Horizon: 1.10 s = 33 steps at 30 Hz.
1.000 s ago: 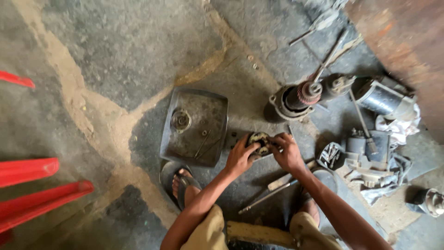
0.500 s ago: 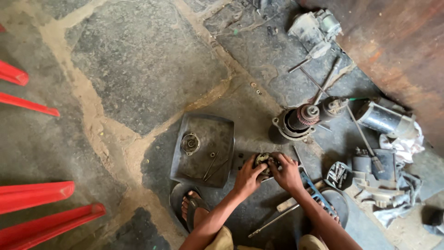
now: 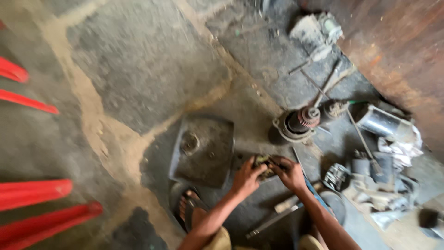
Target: The person uses a T-handle wrench to loosen a bolt on a motor component, then disassembles the housing to access internal parts. They remove small metal pieces and brushes, inspect them, and reassemble the component by hand.
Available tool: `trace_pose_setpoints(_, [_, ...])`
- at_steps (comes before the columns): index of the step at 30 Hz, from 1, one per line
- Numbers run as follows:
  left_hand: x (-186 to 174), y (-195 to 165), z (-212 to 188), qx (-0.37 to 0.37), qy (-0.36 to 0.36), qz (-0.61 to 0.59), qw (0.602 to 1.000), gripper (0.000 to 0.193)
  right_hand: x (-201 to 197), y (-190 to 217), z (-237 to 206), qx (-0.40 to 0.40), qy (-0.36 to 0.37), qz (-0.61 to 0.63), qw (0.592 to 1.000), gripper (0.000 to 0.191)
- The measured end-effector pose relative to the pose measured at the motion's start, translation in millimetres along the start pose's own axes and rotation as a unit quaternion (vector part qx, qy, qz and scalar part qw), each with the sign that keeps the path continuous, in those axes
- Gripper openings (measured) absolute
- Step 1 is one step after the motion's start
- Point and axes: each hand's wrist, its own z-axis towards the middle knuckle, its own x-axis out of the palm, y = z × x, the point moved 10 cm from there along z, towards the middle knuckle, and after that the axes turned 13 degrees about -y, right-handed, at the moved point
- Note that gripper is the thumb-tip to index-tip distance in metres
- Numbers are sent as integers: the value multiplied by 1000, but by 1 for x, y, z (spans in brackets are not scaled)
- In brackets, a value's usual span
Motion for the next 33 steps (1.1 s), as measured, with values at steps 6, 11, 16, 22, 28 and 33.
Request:
trace_pose_setpoints(6, [7, 2, -8, 0, 2, -16, 1000, 53, -2, 3, 2, 66, 163, -96, 980, 50])
trace_pose_setpoints(11, [3, -3, -5, 17, 1, 7, 1000, 51, -3, 82, 9, -157, 353, -385, 838, 67])
trace_pose_setpoints(16, [-1, -2, -7, 16, -31, -25, 999, 49, 25, 159, 15, -328, 425, -391, 748, 47])
trace_pose_setpoints(22, [1, -4, -11, 12, -17, -13, 1000, 47, 111, 117, 29, -322, 516, -484, 629, 27])
trace_pose_setpoints(28, [15, -13, -17, 25, 33, 13, 999, 54, 160, 50, 33, -244, 460, -488, 701, 22])
trace_pose_setpoints(33, [19, -11, -18, 50, 25, 68, 996, 57, 161, 21, 40, -77, 431, -456, 775, 34])
